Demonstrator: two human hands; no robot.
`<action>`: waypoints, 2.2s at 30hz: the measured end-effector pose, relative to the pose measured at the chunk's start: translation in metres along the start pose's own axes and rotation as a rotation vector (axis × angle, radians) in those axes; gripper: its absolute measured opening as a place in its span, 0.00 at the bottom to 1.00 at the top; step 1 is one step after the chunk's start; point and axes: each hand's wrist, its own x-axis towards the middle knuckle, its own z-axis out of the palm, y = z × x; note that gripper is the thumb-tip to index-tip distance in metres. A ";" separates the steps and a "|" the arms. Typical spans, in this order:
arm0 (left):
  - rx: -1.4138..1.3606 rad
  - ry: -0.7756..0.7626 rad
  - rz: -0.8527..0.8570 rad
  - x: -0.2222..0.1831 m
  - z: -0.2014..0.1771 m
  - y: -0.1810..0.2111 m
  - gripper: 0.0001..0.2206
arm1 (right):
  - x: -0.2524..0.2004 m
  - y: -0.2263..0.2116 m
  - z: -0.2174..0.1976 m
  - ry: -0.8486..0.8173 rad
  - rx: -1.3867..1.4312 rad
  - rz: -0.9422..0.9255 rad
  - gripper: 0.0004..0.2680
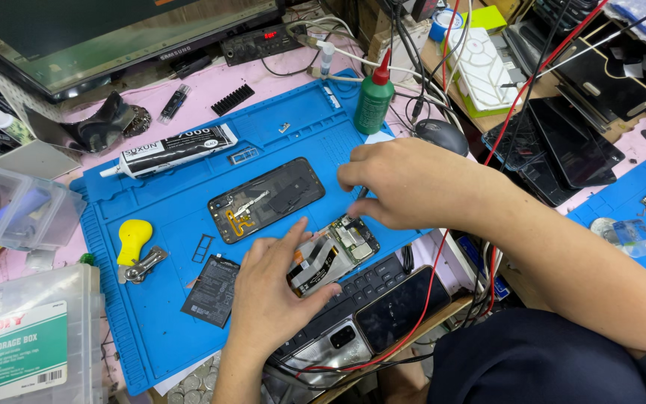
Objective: The person uses multimeter probes to test components on a mobile phone motherboard, then handles a phone battery and the internal chassis assembly.
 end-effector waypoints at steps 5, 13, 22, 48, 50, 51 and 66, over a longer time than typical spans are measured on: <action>0.001 0.019 0.043 0.000 0.001 0.001 0.44 | -0.010 0.004 -0.001 0.022 0.042 0.005 0.07; 0.003 0.040 0.050 -0.001 0.001 0.008 0.43 | -0.027 0.024 0.021 -0.360 -0.035 0.252 0.10; -0.008 0.092 0.115 -0.006 0.003 0.007 0.42 | -0.036 0.033 0.033 -0.475 0.022 0.307 0.08; -0.003 0.075 0.197 -0.006 0.000 0.002 0.38 | -0.062 0.010 0.047 -0.348 0.183 0.355 0.05; 0.001 0.076 0.204 -0.006 -0.001 0.000 0.38 | -0.059 0.008 0.051 -0.370 0.146 0.387 0.05; -0.002 0.076 0.205 -0.007 0.000 0.000 0.38 | -0.060 0.008 0.053 -0.346 0.137 0.368 0.05; -0.041 0.064 0.152 -0.008 -0.002 -0.002 0.39 | -0.050 0.002 0.038 -0.365 0.205 0.340 0.07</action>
